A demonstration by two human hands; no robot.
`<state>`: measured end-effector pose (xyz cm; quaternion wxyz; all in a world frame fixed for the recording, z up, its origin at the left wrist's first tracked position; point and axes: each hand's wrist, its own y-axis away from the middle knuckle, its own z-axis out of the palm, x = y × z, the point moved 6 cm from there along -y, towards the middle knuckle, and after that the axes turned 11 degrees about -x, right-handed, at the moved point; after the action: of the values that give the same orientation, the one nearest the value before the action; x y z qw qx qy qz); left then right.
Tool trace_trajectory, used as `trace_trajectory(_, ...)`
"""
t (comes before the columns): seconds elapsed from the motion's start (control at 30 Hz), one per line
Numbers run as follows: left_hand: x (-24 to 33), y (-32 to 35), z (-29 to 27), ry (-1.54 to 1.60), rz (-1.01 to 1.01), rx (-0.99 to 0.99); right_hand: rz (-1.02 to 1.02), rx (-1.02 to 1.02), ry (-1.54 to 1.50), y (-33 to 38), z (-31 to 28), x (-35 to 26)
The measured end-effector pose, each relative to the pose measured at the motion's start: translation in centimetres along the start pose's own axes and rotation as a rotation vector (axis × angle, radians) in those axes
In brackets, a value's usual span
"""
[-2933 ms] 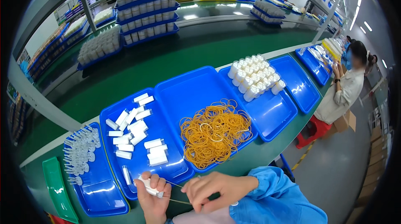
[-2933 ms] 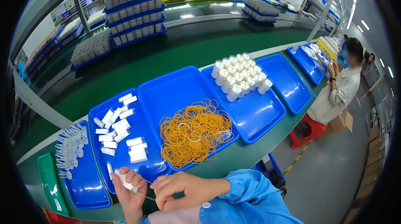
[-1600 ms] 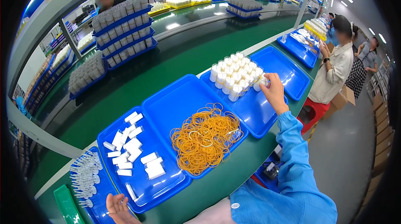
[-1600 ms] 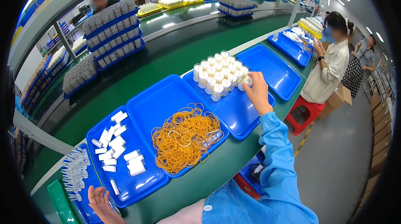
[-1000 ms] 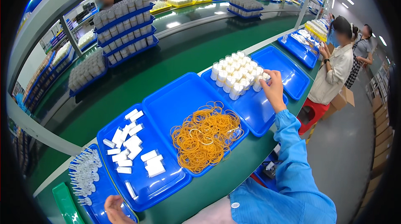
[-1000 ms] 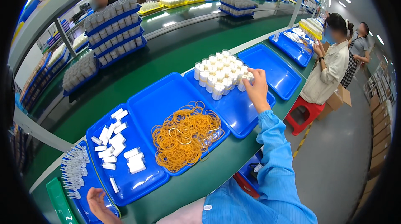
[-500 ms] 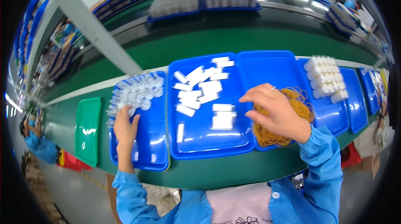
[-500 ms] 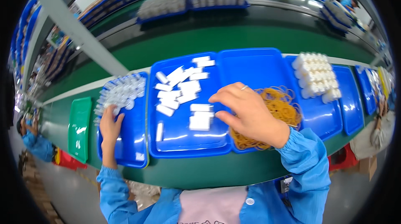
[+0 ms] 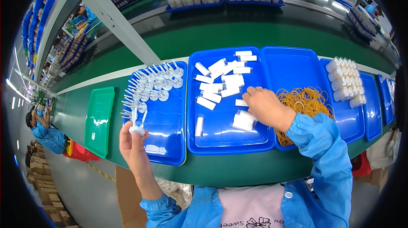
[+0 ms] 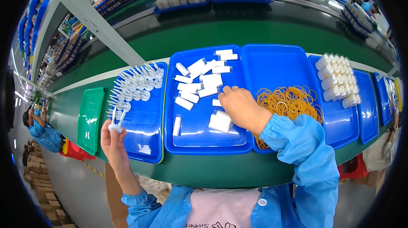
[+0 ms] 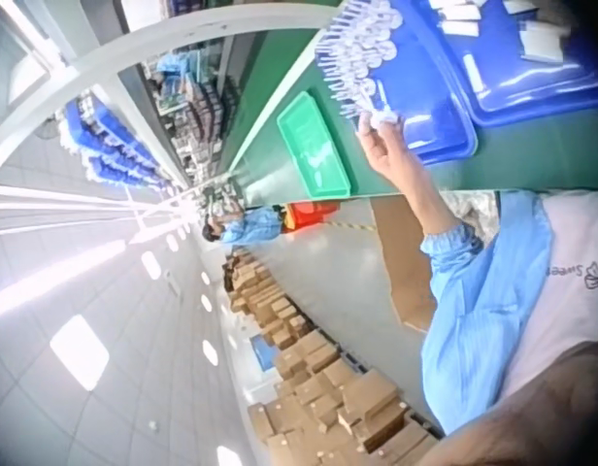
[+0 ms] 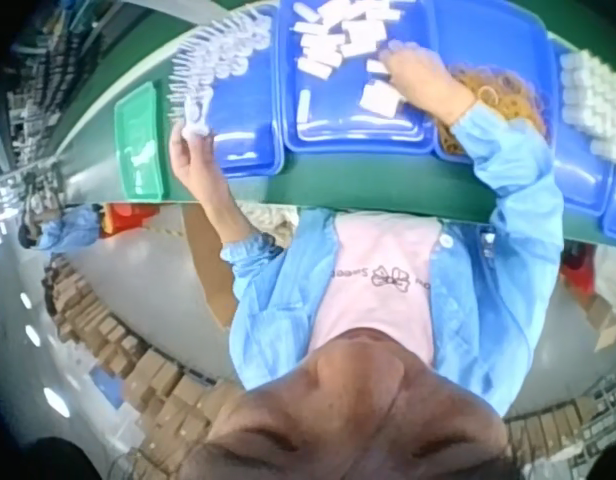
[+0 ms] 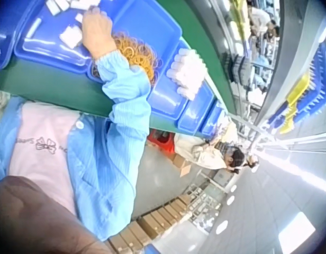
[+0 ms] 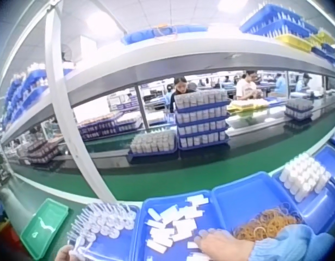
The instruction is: Assembling white plastic parts onto a base and securing them with a rubber band on a factory assembly line.
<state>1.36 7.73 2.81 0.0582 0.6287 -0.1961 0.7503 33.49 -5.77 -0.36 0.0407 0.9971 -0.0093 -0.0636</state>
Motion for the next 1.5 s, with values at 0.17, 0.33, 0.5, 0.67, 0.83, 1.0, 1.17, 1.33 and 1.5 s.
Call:
trace_trajectory(0.17,-1.5,3.0,1.4,0.304,-0.047,-0.080,-0.088,-0.041,0.022,1.5,0.8,-1.4)
trace_trajectory(0.33,-1.4,3.8,4.0,0.377,-0.096,-0.135,-0.056,0.129,-0.218,3.5,-3.5,-0.7)
trace_trajectory(0.5,-0.7,5.9,9.0,0.374,-0.141,-0.439,0.015,-0.009,-1.352,5.6,-5.8,0.6)
trace_trajectory(0.67,-1.1,7.8,13.4,0.419,-0.286,-0.687,-0.045,-0.095,-1.584,5.7,-5.1,-0.1)
trace_trajectory(0.83,-1.3,8.1,14.8,0.408,-0.362,-0.744,-0.108,-0.167,-1.590,6.2,-4.5,-0.8)
trace_trajectory(1.0,-1.3,8.0,14.7,0.402,-0.358,-0.767,-0.120,-0.215,-1.599,6.3,-4.2,-0.9)
trace_trajectory(1.17,-1.0,7.7,14.9,0.359,-0.361,-0.800,-0.102,-0.246,-1.537,6.3,-4.2,-1.2)
trace_trajectory(1.33,-0.6,7.7,14.7,0.220,-0.305,-0.885,-0.195,-0.221,-1.277,6.2,-5.5,-1.3)
trace_trajectory(1.5,-2.3,7.9,14.9,0.179,-0.334,-0.870,-0.304,-0.170,-1.060,6.3,-5.2,-2.5)
